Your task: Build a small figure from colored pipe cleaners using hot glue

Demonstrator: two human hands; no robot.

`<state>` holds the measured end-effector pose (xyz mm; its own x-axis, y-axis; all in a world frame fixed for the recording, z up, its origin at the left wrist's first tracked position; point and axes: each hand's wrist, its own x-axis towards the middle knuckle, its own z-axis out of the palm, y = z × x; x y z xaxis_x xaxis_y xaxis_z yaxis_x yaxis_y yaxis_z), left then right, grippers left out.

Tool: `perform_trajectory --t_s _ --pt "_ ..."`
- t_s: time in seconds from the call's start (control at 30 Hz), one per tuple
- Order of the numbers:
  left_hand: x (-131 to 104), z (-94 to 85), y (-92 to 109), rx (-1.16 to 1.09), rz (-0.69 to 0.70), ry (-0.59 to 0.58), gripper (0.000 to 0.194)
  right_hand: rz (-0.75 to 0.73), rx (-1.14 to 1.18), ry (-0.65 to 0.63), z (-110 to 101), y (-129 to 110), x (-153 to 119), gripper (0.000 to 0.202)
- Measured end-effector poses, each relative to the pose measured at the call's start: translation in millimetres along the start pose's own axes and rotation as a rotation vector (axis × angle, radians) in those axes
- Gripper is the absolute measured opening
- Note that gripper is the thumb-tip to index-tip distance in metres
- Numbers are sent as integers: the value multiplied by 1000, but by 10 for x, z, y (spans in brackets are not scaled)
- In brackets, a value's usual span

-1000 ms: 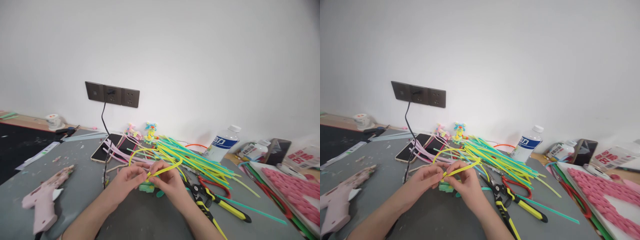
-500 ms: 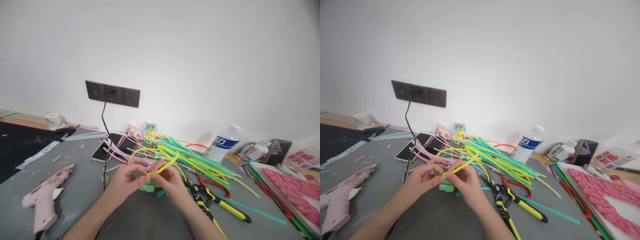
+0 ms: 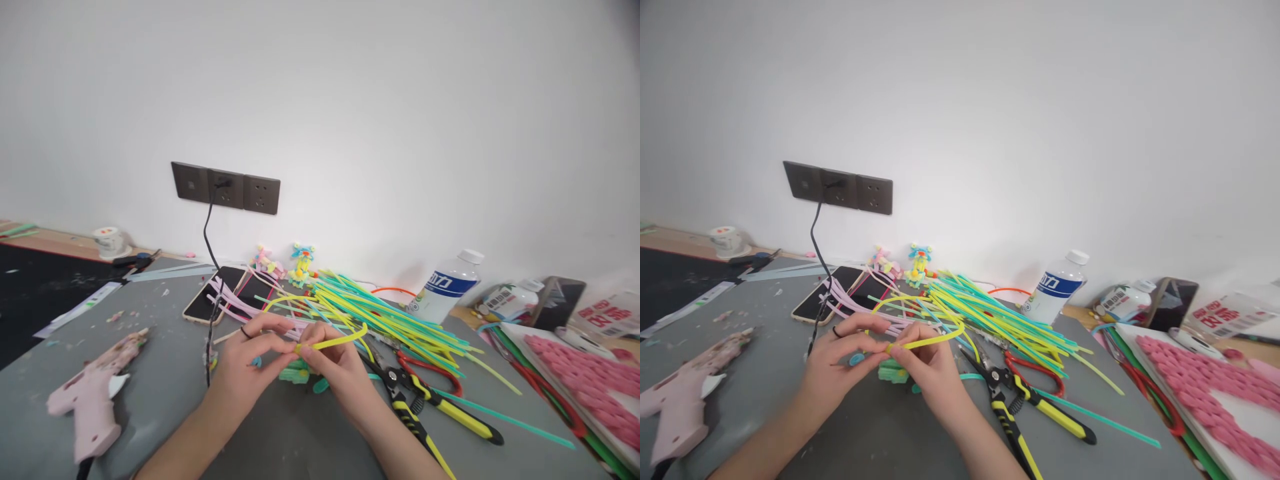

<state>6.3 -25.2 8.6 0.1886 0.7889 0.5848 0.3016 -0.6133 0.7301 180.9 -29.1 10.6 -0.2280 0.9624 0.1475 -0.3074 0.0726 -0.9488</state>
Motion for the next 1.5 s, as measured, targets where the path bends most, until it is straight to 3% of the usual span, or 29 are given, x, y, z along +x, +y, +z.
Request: perform_trajectory --t_s 0.17,0.37,0.77,1.2,1.5 --pt "-9 -10 7 22 -24 -10 9 9 21 -19 -4 6 -2 27" --pt "-2 10 -15 2 116 52 12 21 76 -49 -4 25 -26 29" --pt "1 -2 -3 29 245 58 18 62 154 -78 -22 31 -9 31" --pt "-17 16 -5 65 275 79 15 45 182 -78 49 38 -42 32" --pt "-13 6 -22 45 298 33 15 61 169 -67 53 25 -42 32"
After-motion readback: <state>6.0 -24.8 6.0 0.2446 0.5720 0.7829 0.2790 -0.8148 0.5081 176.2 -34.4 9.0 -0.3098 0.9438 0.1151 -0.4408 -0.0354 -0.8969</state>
